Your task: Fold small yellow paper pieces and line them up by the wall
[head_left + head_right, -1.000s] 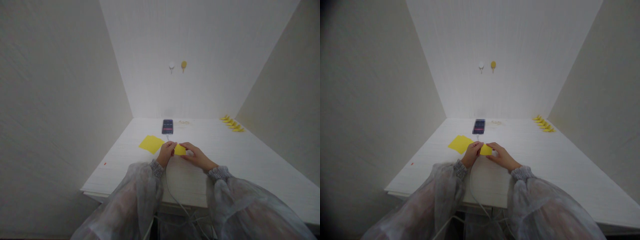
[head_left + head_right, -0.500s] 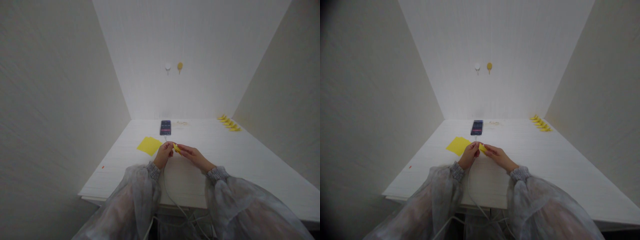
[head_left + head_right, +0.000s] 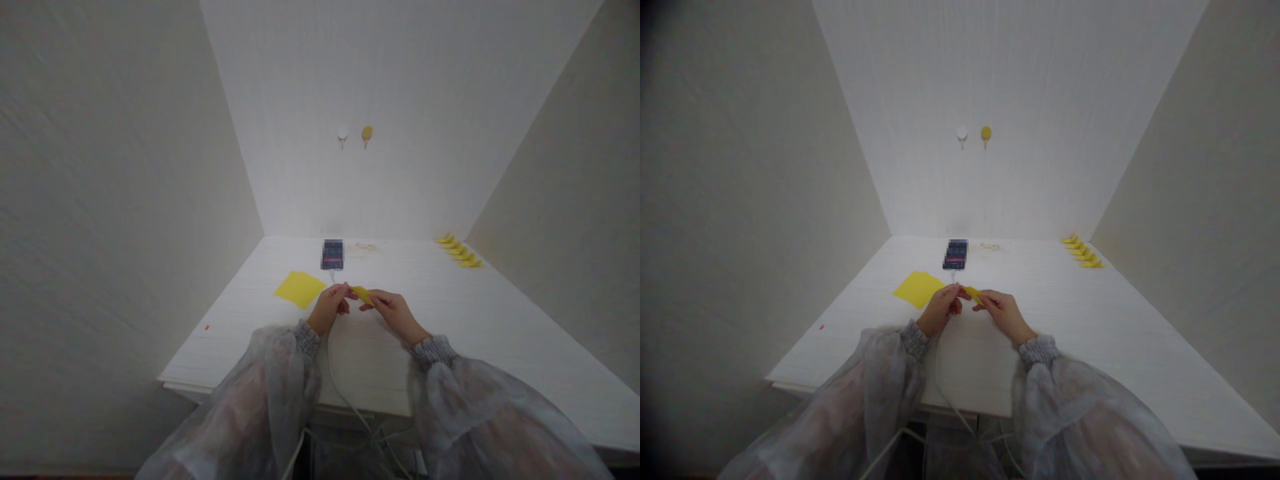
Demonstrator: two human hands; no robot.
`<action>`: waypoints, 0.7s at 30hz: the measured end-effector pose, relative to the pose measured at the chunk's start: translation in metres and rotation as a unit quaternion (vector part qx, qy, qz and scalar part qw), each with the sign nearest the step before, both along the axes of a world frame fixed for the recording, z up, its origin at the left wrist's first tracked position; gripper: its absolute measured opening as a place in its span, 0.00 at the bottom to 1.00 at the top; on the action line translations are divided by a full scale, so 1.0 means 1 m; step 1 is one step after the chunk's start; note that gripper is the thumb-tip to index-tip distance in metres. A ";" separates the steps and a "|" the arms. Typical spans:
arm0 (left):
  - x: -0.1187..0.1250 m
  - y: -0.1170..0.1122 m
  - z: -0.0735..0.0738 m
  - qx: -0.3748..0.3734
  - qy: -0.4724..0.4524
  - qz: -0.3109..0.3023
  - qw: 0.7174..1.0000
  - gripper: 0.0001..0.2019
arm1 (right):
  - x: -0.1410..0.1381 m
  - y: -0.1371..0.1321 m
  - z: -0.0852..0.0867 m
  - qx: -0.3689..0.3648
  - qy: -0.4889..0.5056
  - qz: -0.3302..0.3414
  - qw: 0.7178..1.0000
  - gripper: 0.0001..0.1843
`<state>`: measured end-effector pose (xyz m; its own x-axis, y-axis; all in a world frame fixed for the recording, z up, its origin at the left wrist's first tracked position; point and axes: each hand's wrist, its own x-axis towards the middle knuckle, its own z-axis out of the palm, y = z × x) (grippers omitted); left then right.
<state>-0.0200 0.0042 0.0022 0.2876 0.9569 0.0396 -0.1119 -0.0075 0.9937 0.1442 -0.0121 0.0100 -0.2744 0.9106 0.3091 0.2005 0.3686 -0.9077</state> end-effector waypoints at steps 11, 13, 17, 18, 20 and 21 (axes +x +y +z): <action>0.001 -0.002 0.000 -0.012 0.004 -0.012 1.000 0.20 | 0.005 -0.002 0.003 0.044 -0.077 -0.056 0.994 0.12; 0.001 -0.001 0.000 -0.013 -0.005 -0.019 1.000 0.19 | 0.005 -0.002 0.002 0.032 -0.061 -0.078 0.995 0.12; -0.001 0.000 -0.002 -0.032 -0.023 -0.031 0.999 0.18 | 0.005 0.000 0.000 -0.008 -0.032 -0.096 0.995 0.11; -0.002 0.000 -0.003 -0.038 -0.027 -0.033 0.998 0.18 | 0.005 0.000 0.000 -0.017 -0.028 -0.097 0.995 0.11; -0.003 0.001 -0.004 -0.048 -0.034 -0.037 0.998 0.17 | 0.006 0.000 0.000 -0.026 -0.024 -0.094 0.995 0.12; -0.004 0.001 -0.005 -0.052 -0.039 -0.040 0.997 0.16 | 0.006 0.000 0.000 -0.027 -0.024 -0.091 0.995 0.12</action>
<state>-0.0238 0.0053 -0.0028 0.3639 0.9309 -0.0328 -0.1853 0.1069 0.9769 0.1500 -0.0121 0.0101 -0.1169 0.9613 0.2496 0.3030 0.2738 -0.9128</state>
